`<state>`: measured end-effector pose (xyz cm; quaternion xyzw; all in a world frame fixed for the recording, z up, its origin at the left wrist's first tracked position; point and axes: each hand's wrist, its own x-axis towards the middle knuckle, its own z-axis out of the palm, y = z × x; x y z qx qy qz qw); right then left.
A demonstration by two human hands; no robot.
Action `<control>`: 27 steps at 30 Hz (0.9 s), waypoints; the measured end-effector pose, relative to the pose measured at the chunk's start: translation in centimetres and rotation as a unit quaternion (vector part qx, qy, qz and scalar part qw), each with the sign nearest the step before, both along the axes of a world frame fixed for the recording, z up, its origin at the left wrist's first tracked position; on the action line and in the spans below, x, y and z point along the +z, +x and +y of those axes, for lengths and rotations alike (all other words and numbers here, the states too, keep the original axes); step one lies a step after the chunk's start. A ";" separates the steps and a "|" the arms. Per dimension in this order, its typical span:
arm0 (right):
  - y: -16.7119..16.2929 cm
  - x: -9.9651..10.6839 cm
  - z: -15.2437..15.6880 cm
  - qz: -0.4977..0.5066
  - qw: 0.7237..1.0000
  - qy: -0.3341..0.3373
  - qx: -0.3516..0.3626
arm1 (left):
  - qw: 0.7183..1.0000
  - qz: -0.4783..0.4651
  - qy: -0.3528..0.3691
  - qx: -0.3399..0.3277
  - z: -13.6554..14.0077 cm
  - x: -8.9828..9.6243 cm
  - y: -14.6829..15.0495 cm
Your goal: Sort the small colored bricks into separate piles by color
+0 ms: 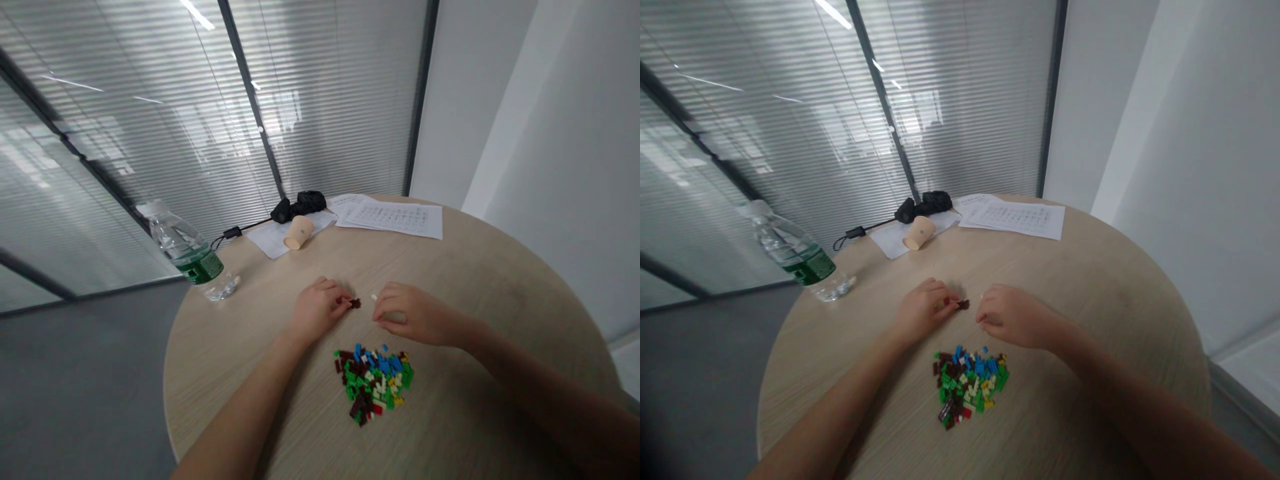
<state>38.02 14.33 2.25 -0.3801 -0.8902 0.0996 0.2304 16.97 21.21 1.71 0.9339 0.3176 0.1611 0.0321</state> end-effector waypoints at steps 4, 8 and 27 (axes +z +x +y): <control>-0.1 0.1 -0.4 0.015 0.996 -0.057 0.068 | 1.000 -0.019 -0.006 0.020 0.0 0.7 -0.4; -0.1 0.1 -0.7 0.010 0.992 -0.087 0.086 | 0.998 -0.041 -0.012 0.043 -0.1 1.6 -1.0; 4.0 0.4 1.3 -0.043 0.979 -0.045 -0.194 | 0.991 0.016 -0.129 -0.026 -0.9 2.8 -1.3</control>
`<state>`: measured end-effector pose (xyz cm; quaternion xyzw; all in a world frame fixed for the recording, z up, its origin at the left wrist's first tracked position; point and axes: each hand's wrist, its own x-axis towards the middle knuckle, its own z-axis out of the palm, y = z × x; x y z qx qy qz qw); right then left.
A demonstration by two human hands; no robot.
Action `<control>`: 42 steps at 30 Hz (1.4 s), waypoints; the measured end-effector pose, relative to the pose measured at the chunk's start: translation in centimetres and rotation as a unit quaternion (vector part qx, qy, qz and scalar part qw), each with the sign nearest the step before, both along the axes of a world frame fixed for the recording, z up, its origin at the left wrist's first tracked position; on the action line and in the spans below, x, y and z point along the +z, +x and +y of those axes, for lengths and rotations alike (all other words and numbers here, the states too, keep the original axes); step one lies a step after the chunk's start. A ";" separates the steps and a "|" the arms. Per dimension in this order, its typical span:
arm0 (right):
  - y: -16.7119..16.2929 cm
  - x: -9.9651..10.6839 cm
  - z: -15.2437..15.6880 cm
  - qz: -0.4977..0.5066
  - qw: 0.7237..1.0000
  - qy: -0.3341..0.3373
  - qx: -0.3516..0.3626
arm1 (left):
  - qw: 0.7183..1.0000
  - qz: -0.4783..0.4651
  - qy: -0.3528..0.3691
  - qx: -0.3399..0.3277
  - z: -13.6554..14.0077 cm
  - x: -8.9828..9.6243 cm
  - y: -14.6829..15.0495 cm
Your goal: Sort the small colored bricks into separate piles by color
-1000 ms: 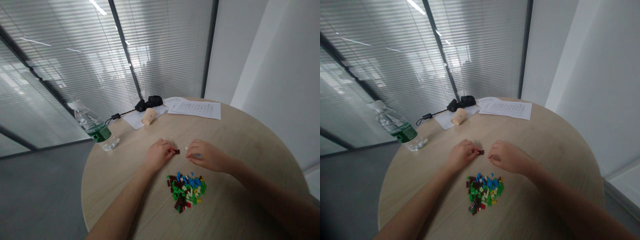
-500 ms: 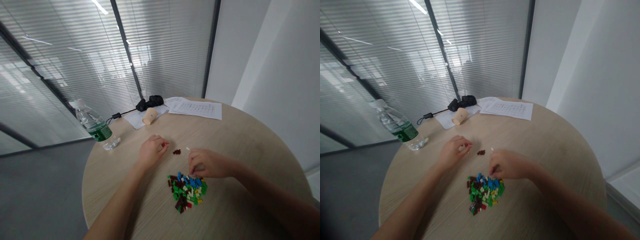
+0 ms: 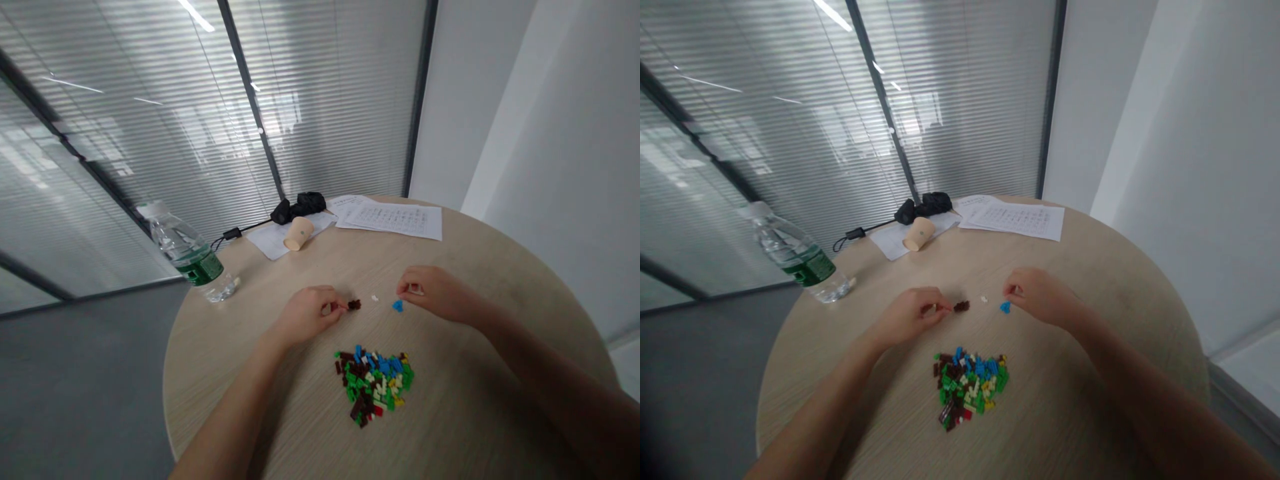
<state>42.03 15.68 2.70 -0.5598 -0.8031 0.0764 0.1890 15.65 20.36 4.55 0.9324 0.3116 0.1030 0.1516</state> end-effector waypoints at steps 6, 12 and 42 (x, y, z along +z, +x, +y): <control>-0.4 -0.5 0.0 -0.006 0.999 -0.037 0.001 | 0.999 0.014 -0.037 -0.005 -0.2 -0.1 0.0; -0.3 -0.5 0.0 -0.020 0.998 -0.056 -0.012 | 0.992 0.024 -0.113 -0.046 -0.9 0.2 0.1; -5.8 -0.3 -2.4 0.217 0.969 -0.083 0.082 | 0.989 -0.008 -0.127 -0.079 -1.4 0.9 0.3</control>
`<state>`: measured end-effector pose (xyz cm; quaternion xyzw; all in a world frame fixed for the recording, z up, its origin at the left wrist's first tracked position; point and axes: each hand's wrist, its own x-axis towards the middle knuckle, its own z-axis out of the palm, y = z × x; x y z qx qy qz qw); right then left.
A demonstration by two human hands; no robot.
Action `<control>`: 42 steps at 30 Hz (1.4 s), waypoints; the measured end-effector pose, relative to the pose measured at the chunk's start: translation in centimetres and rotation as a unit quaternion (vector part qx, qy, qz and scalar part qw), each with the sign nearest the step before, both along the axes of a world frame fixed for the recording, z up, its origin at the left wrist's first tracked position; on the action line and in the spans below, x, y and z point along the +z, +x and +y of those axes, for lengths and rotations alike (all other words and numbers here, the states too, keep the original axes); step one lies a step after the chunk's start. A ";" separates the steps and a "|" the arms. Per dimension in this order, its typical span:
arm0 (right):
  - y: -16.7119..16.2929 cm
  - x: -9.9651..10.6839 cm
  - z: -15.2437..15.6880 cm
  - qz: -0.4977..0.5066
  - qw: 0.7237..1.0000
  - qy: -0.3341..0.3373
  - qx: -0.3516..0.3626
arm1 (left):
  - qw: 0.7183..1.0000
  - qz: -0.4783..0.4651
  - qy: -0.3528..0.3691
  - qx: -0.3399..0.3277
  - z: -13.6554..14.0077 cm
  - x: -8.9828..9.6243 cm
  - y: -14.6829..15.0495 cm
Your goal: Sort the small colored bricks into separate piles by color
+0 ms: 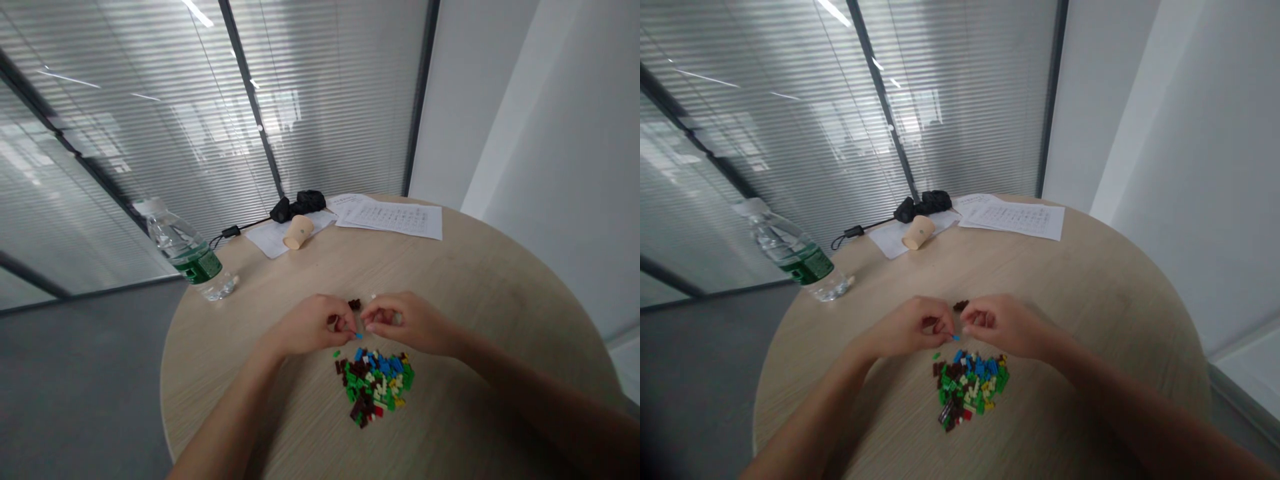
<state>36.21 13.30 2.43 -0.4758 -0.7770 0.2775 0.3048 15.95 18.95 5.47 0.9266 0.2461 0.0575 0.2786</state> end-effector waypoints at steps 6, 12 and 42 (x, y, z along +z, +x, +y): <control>-0.1 -0.4 0.0 -0.040 0.998 0.010 0.051 | 0.998 0.044 -0.027 -0.036 0.0 -0.8 0.1; -0.3 -0.4 0.0 -0.072 0.992 0.069 0.080 | 0.996 0.052 -0.049 -0.047 0.1 -1.1 0.1; 6.3 0.7 2.2 -0.219 0.972 0.022 -0.088 | 0.998 0.031 -0.038 -0.037 0.2 -1.3 0.3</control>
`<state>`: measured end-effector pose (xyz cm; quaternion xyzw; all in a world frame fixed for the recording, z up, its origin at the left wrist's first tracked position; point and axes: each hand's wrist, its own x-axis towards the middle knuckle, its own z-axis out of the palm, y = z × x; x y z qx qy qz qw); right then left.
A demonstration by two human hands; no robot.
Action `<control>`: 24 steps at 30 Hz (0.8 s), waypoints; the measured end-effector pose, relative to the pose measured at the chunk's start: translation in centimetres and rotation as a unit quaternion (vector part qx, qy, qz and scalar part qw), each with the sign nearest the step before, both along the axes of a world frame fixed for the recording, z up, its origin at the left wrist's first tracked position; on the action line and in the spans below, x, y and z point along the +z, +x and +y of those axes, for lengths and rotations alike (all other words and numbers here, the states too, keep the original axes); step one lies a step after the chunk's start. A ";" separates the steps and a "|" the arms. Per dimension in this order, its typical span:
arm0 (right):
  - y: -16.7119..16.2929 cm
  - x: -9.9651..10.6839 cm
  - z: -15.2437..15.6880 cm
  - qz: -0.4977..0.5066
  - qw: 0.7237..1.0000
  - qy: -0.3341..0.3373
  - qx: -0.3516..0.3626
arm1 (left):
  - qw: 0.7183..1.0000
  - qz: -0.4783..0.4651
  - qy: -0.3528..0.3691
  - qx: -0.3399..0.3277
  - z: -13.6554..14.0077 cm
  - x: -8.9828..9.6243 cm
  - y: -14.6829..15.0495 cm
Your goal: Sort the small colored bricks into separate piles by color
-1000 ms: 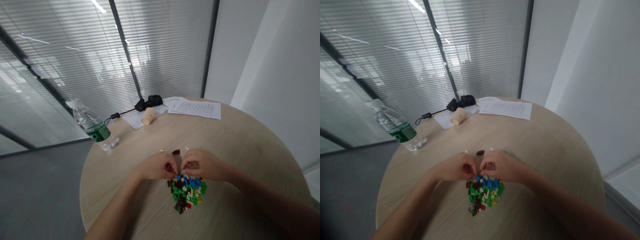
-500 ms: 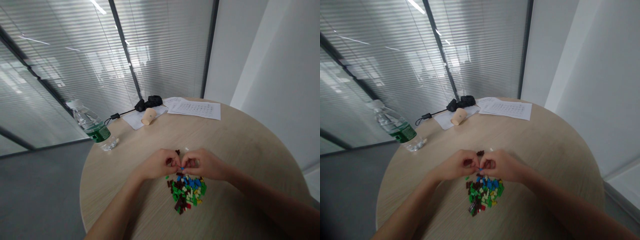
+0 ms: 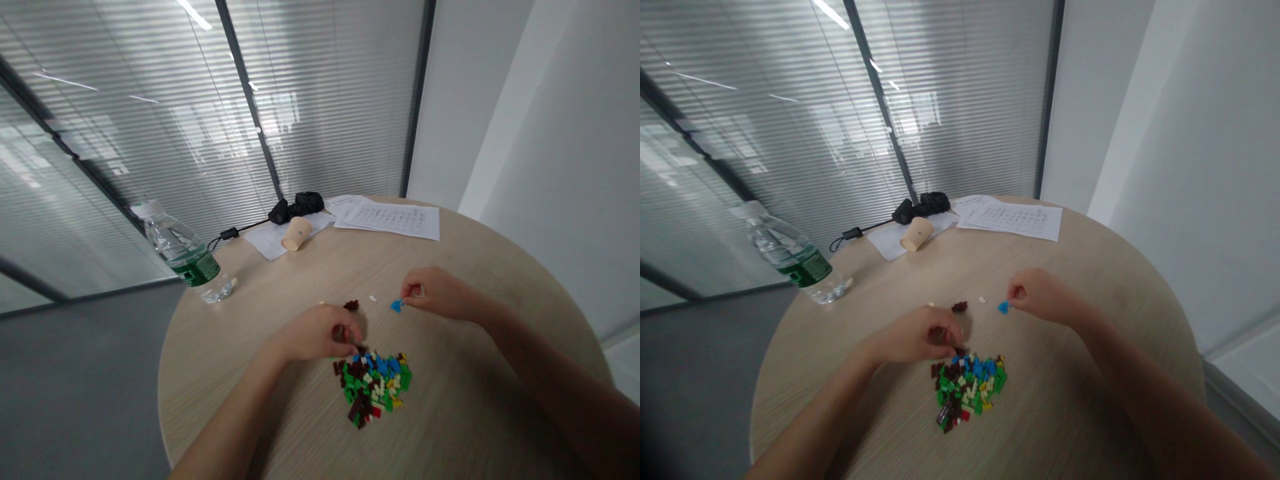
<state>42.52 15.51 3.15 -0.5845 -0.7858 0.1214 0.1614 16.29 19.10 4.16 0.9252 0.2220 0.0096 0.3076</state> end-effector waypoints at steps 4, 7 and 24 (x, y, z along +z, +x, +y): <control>-0.5 -0.2 -0.2 0.000 1.000 -0.019 0.007 | 1.000 0.017 0.006 -0.006 -0.1 0.0 0.2; -0.6 -0.4 -0.2 -0.010 1.000 -0.017 0.008 | 1.000 0.019 0.012 -0.009 -0.1 0.1 0.3; -4.6 -0.2 -1.6 0.197 0.977 0.041 0.068 | 0.996 -0.035 0.038 0.071 -0.1 0.5 0.3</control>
